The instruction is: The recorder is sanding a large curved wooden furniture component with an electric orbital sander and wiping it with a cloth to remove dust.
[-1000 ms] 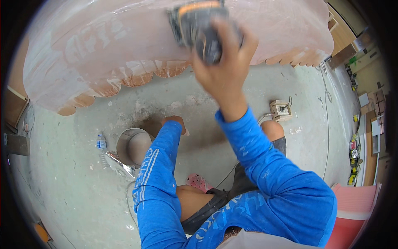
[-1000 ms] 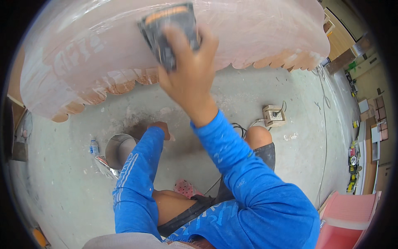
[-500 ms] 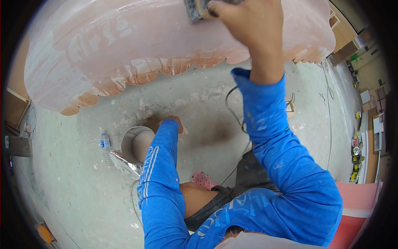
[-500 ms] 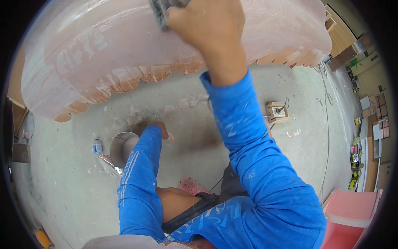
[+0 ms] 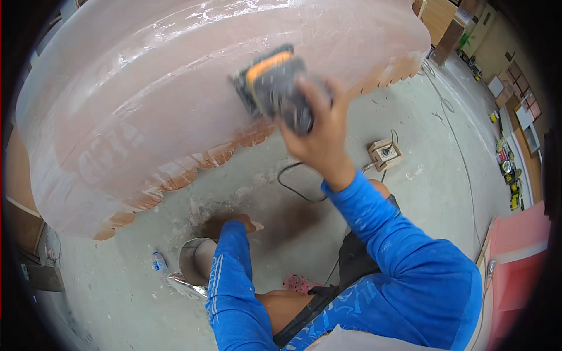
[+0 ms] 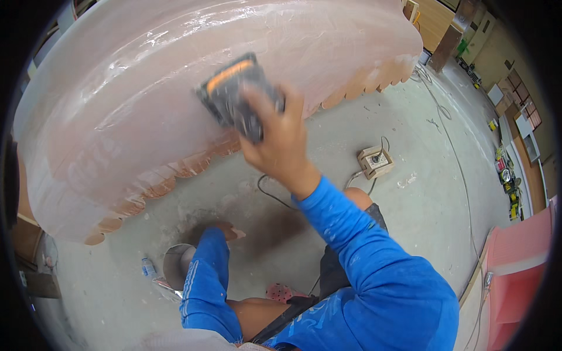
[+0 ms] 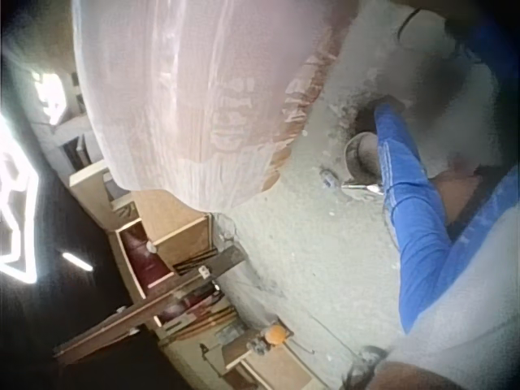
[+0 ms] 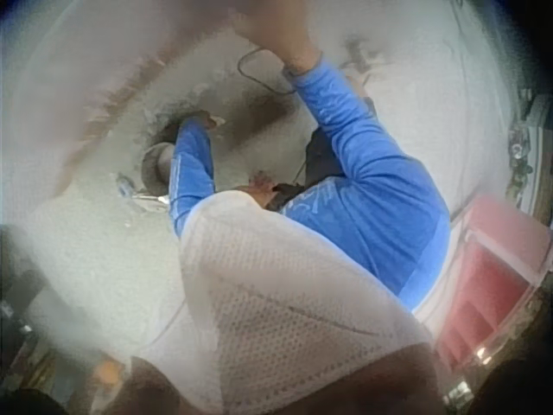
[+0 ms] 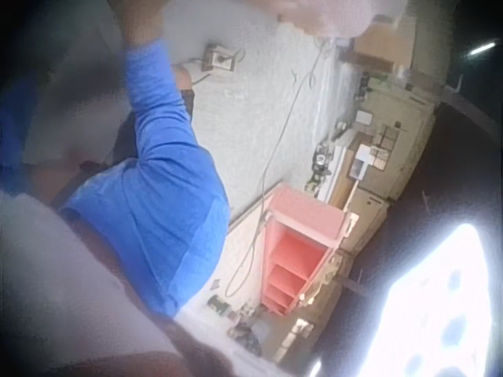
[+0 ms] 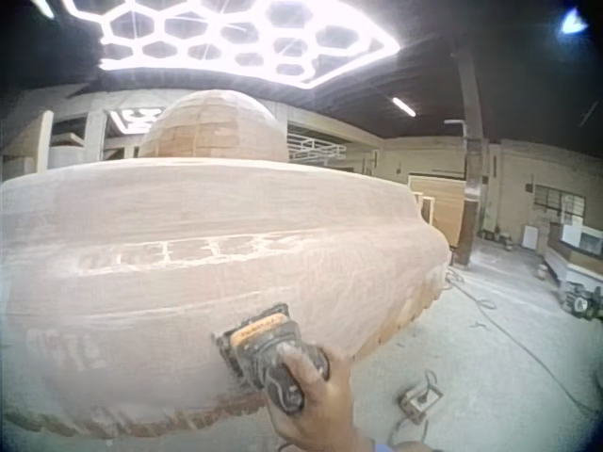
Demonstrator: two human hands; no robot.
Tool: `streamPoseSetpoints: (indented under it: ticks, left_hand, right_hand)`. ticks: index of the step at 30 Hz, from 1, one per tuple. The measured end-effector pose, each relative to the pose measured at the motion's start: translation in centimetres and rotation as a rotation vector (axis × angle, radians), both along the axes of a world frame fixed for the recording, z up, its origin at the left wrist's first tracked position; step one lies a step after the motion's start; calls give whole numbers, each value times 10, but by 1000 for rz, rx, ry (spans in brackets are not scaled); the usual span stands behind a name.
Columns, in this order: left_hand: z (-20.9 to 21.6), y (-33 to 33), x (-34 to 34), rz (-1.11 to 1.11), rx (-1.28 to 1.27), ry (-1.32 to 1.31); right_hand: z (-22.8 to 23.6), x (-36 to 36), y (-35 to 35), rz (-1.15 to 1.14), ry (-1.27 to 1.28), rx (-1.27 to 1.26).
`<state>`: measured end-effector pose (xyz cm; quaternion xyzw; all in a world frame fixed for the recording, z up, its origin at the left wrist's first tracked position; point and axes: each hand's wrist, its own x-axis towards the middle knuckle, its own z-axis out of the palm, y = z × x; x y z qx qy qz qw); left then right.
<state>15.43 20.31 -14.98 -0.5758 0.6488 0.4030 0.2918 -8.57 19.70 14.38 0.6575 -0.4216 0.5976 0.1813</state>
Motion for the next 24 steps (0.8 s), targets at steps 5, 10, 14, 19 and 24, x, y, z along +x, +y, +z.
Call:
streamPoseSetpoints:
  ticks: [5,10,14,19,24]
  left_hand:
    - [5,-19,-18,-187,78,-66]
    - [-49,-40,23,-213,111,-171]
    - [-41,-51,-70,-327,54,39]
    - [-12,-20,-36,-243,-48,-35]
    - [-11,-8,-32,-238,28,-71]
  right_hand:
    - [156,-44,-61,-170,284,291]
    - [253,-44,-102,28,198,840]
    - [213,-89,-80,-111,184,675]
    - [39,-92,-44,-12,36,-38]
    - [-44,-106,-20,-37,42,-82]
